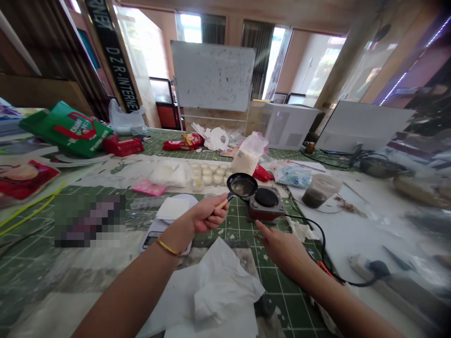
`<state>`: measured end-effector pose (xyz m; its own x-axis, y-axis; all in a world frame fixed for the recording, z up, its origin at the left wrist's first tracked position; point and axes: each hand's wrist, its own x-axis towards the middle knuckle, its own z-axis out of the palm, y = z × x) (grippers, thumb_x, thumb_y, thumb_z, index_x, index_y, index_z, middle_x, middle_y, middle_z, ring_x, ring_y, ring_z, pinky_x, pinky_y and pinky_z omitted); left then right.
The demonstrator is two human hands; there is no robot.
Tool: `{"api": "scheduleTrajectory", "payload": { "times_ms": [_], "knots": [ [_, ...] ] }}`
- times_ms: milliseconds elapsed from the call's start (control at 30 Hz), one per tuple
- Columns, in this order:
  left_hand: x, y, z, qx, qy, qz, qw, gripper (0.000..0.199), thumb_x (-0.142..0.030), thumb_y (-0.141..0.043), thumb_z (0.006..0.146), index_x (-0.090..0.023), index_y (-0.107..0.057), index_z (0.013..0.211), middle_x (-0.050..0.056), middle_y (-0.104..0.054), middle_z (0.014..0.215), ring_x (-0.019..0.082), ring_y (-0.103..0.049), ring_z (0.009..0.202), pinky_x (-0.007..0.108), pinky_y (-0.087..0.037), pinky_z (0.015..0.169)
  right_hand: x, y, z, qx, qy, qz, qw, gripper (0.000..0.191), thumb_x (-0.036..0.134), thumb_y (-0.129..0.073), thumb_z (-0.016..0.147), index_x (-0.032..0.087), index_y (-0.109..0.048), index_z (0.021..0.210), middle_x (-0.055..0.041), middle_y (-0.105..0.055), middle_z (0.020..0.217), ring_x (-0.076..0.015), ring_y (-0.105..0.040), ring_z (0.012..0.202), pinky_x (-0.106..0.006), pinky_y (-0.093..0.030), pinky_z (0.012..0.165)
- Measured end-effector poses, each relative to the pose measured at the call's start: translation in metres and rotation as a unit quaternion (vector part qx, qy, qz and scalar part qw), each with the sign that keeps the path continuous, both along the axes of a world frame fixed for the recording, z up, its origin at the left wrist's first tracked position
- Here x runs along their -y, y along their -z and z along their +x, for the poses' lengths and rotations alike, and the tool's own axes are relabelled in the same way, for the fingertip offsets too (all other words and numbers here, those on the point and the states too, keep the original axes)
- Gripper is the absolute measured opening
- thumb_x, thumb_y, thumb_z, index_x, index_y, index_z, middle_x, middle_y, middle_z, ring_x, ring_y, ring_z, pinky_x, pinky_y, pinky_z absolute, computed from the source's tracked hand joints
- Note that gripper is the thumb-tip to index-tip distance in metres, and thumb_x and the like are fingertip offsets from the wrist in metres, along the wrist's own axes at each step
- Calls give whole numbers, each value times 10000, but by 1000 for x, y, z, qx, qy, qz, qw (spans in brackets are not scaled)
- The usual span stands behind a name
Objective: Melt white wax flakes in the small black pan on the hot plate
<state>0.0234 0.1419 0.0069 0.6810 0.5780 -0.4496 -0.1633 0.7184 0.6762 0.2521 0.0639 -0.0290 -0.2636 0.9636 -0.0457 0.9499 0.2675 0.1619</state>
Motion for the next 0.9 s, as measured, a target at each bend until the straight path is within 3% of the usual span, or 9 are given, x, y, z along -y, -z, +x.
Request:
{"api": "scheduleTrajectory", "payload": {
  "times_ms": [167, 333, 733, 833, 900],
  "knots": [
    [17, 3, -52, -52, -67, -15, 996, 335, -432, -398, 870, -161, -454, 682, -93, -258, 434, 0, -182, 285, 105, -73, 278, -28, 11, -18, 30, -34, 13, 999, 672, 94, -370, 793, 298, -173, 1402, -60, -649, 766, -220, -634, 597, -261, -404, 474],
    [30, 12, -86, -81, -123, -16, 989, 327, -442, -443, 847, -157, -473, 690, -97, -264, 431, -5, -173, 288, 101, -75, 281, -44, 22, -23, 38, -12, 16, 999, 669, 56, -353, 771, 249, -224, 1398, -78, -661, 717, -251, -639, 591, -286, -420, 461],
    [32, 22, -100, -71, -141, -3, 987, 319, -450, -440, 845, -164, -446, 705, -102, -281, 423, 2, -170, 293, 99, -87, 269, -55, 17, -14, 64, 59, -16, 996, 607, 105, -348, 826, 266, -218, 1397, -76, -678, 774, -232, -649, 666, -279, -425, 508],
    [33, 23, -98, -77, -138, 0, 987, 322, -461, -462, 832, -166, -440, 703, -103, -279, 420, 2, -173, 295, 99, -76, 272, -44, 6, -13, 24, 30, -21, 999, 464, 197, -363, 850, 270, -398, 1307, -64, -672, 838, -223, -647, 698, -281, -423, 535],
    [33, 22, -96, -78, -137, -1, 988, 325, -465, -473, 824, -166, -439, 700, -103, -279, 417, 2, -174, 296, 99, -69, 275, -36, -7, -6, 2, 30, -5, 1000, 316, 292, -345, 872, 240, -583, 1074, -73, -660, 895, -217, -641, 753, -282, -425, 575]
  ]
}}
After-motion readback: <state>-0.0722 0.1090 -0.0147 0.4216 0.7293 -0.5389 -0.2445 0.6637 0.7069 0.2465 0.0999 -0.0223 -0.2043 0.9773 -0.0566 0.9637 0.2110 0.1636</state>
